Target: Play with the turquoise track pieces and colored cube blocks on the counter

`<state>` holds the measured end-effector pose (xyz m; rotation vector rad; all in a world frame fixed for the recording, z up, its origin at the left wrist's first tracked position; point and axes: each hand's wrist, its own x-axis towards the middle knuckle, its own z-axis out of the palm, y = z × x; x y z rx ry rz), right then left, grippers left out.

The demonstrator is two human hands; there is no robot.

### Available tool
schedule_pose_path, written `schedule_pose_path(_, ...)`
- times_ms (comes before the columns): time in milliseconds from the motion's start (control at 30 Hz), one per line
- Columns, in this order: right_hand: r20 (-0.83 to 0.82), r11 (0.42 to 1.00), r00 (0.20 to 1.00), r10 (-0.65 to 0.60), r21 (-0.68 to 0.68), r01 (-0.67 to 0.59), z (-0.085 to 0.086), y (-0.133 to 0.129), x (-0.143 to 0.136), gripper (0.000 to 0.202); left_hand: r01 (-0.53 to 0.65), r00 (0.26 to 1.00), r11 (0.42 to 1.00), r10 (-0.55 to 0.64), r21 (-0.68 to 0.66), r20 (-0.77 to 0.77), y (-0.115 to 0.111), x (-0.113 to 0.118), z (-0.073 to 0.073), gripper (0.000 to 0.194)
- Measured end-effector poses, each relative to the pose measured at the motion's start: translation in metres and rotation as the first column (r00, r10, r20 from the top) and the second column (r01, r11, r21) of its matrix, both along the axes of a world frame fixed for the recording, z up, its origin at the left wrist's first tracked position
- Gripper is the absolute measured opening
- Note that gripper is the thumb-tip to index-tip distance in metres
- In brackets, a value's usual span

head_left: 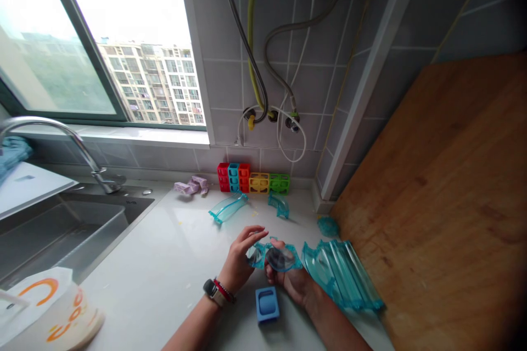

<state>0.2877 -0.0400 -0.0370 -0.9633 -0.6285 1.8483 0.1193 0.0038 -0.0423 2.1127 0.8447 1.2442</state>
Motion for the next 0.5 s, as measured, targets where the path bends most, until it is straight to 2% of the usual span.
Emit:
schedule_pose_path(200, -0.001, 1.0, 1.0, -0.021, -0.014, 0.021, -0.01, 0.001, -0.001, 0.053, 0.072, 0.994, 0.997, -0.07, 0.023, -0.09, -0.001, 0.001, -0.003, 0.065)
schedule_pose_path(333, 0.003, 0.997, 0.997, -0.074, -0.008, 0.074, -0.005, 0.0, -0.002, 0.048, 0.04, 0.994, 0.999, -0.037, 0.028, -0.101, -0.003, 0.001, -0.003, 0.071)
schedule_pose_path(500, -0.032, 0.995, 0.995, -0.089, -0.039, 0.088, 0.002, -0.003, -0.004, 0.046, 0.039, 0.996, 0.999, -0.036, 0.031, -0.083, -0.006, 0.003, 0.001, 0.066)
